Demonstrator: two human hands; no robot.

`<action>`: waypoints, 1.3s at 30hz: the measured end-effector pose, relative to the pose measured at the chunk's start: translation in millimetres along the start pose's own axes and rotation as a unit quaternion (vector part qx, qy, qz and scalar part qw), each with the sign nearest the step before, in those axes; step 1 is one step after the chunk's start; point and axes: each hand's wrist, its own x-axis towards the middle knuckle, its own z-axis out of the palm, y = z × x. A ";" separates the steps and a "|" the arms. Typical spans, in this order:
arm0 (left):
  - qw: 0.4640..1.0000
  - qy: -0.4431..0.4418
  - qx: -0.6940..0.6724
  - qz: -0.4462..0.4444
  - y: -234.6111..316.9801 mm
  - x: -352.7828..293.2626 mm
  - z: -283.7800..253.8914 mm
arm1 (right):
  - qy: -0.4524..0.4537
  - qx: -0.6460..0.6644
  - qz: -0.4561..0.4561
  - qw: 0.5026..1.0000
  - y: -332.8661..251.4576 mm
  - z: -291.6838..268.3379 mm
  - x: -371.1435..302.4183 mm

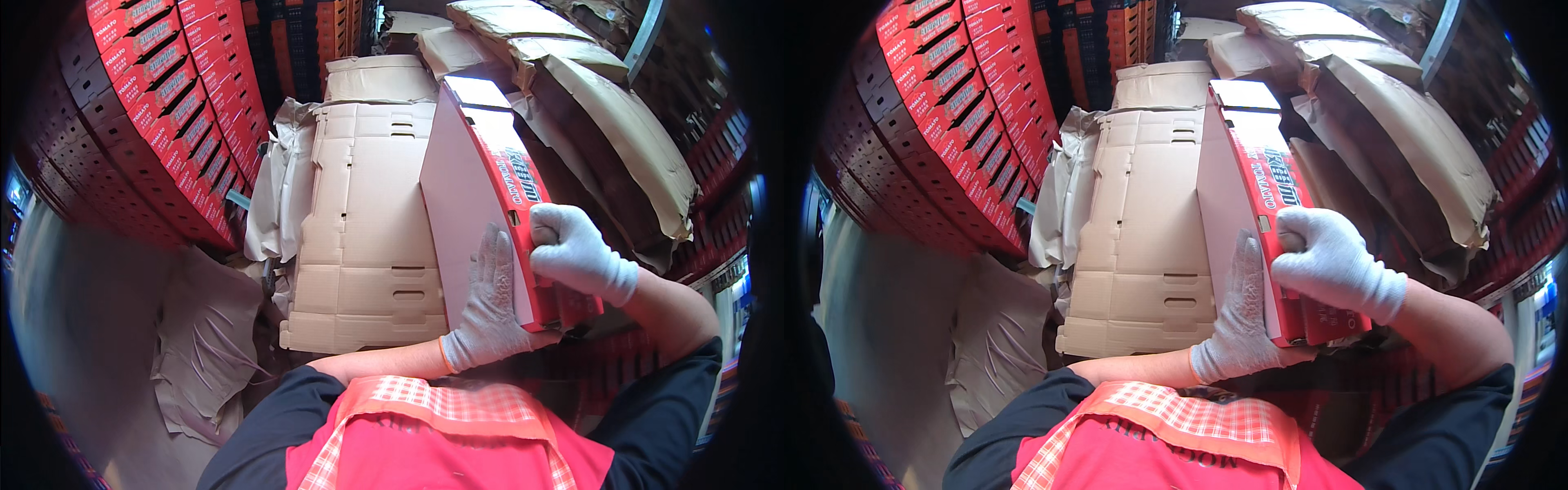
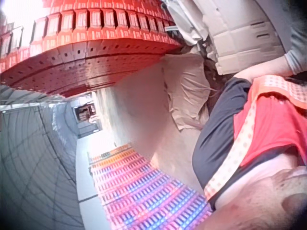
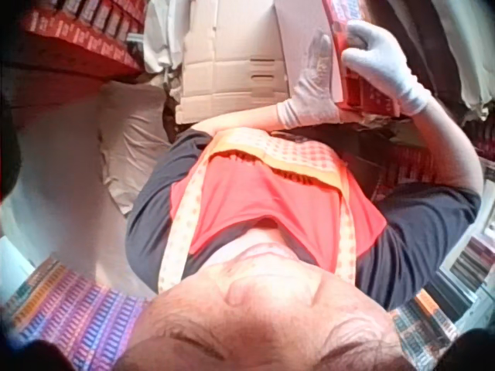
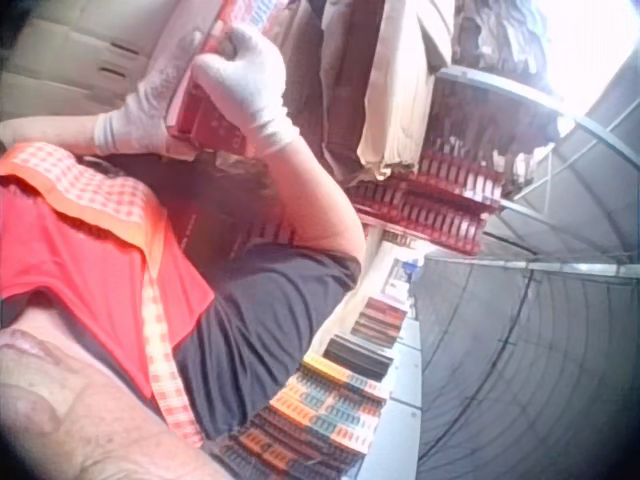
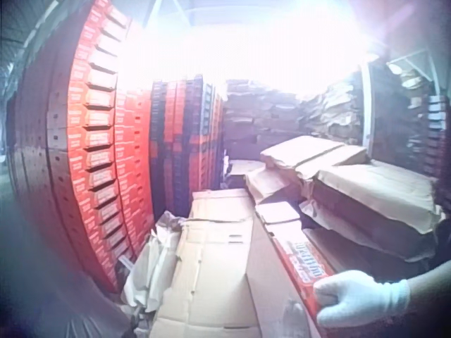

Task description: The person repeatedly picks up flat cardboard sheets, folds them into red-labeled boxes, and stacks the finished boxes on the floor. The task continues throughout the clip with consistent folding and stacking actions.

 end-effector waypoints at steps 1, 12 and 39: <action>1.000 0.003 0.003 0.024 -0.5 -0.8 -1.9 | 0.027 -0.078 -0.098 0.992 -3.8 7.8 6.1; 0.990 0.075 0.003 0.119 2.4 -17.2 -63.1 | 0.023 0.056 -0.270 0.961 -54.1 73.5 58.3; 0.988 -0.098 -0.096 -0.072 -78.2 -194.2 -170.9 | 0.333 -0.327 0.054 0.883 -7.9 175.5 -168.6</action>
